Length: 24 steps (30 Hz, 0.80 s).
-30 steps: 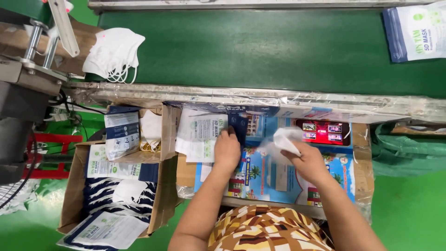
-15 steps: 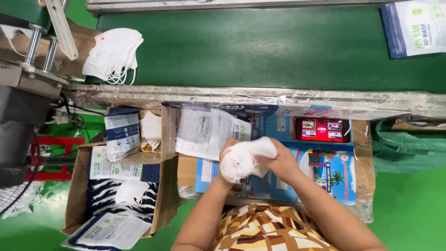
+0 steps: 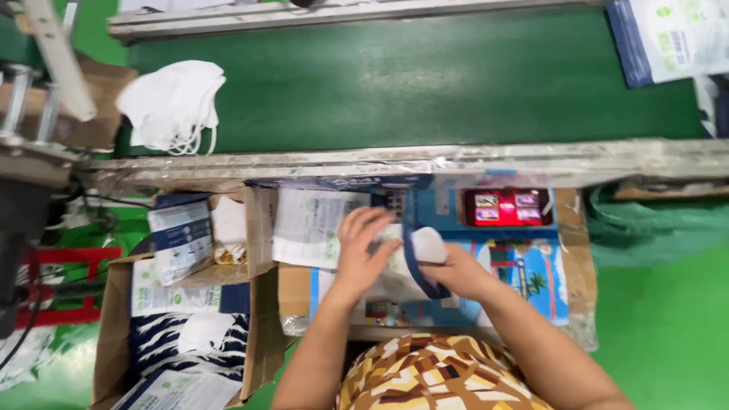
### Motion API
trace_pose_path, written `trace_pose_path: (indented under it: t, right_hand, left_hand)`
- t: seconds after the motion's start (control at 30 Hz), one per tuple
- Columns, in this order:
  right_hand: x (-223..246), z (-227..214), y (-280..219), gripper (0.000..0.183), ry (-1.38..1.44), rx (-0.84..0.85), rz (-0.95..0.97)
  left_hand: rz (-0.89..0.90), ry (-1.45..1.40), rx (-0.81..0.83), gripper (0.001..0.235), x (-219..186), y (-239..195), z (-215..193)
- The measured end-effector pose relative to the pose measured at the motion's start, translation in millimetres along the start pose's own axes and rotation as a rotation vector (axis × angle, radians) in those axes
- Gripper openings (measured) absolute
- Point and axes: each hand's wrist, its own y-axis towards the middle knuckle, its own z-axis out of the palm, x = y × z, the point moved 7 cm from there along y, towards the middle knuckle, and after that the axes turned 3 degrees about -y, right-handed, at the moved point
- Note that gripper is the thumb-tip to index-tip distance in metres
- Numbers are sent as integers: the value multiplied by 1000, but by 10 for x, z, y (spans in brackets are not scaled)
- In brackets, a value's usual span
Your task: The person is manually packing disposable face masks into individual plastic sleeves and then into boxes on a conveyor line.
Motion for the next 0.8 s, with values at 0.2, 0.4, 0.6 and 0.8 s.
trace_pose_path:
  t: [0.2,0.4,0.6,0.8]
  right_hand:
    - [403,141,-109,31,-490,116,-90]
    - [876,9,-269,36,-121,-66,-328]
    - [548,-32,-150,22,-82,-127,-279]
    - [657,-110,-171,16,-386,-98,-304]
  left_hand:
    - [34,-3,174,6,223,-156,249]
    - [-82,107,216,10,21,-11,60]
    - [112,240,349,13,-222,-15,215]
    - [144,229,286,11,-144,-37,93]
